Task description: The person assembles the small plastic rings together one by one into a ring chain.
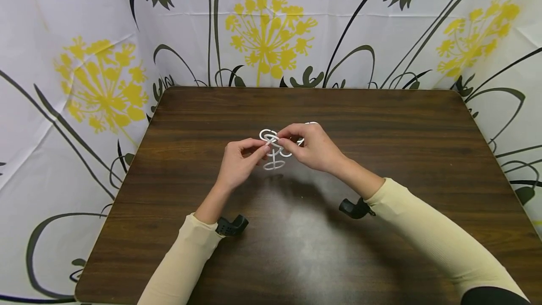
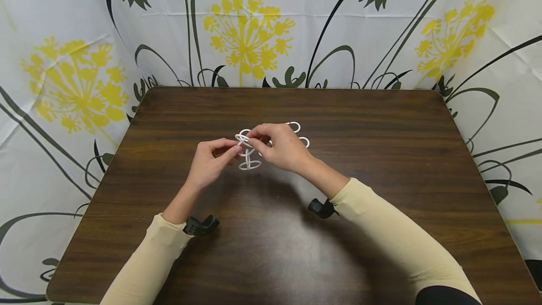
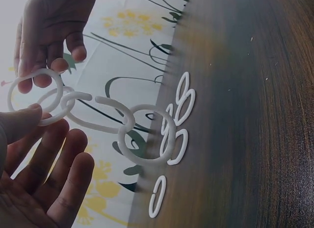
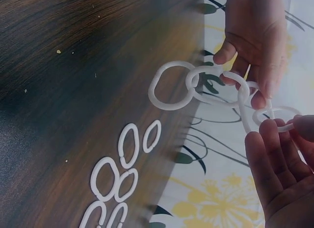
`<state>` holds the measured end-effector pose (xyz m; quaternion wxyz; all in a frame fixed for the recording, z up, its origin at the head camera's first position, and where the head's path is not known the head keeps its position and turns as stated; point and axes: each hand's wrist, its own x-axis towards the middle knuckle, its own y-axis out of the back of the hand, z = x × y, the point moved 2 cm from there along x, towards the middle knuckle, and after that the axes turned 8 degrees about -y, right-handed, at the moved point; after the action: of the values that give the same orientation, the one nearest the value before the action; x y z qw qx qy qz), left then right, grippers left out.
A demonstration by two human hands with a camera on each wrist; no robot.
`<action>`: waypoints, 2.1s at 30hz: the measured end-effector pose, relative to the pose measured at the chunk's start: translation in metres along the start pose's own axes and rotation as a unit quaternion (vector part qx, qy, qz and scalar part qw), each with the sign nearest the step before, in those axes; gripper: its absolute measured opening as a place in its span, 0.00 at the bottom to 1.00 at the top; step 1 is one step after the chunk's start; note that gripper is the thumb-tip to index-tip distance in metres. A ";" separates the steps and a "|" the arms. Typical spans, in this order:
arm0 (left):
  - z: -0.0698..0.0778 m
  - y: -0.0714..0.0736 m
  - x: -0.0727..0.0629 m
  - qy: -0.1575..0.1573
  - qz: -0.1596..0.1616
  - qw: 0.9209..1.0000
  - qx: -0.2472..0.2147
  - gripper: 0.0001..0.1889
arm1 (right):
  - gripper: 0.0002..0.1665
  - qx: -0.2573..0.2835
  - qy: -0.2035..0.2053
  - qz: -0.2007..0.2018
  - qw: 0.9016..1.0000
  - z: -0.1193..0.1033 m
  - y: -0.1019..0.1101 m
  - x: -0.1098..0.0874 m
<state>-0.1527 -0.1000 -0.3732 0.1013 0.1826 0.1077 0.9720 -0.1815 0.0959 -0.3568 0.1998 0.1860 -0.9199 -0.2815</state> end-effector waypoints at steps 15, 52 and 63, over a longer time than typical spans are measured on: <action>-0.002 0.001 -0.002 0.009 -0.004 1.000 -0.001 0.09 | 0.06 0.015 -0.043 0.049 0.998 0.008 0.002 0.003; 0.000 0.003 0.005 0.036 0.014 0.997 -0.068 0.11 | 0.08 0.226 -0.164 0.020 0.960 0.012 -0.006 0.009; -0.026 0.002 0.009 0.024 0.037 0.996 -0.079 0.12 | 0.09 0.234 -0.166 -0.006 0.958 0.015 -0.007 0.008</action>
<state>-0.1716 -0.1040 -0.3937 0.0766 0.1541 0.0263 0.9847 -0.1944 0.0937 -0.3703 -0.0061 0.1833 -0.9792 -0.0865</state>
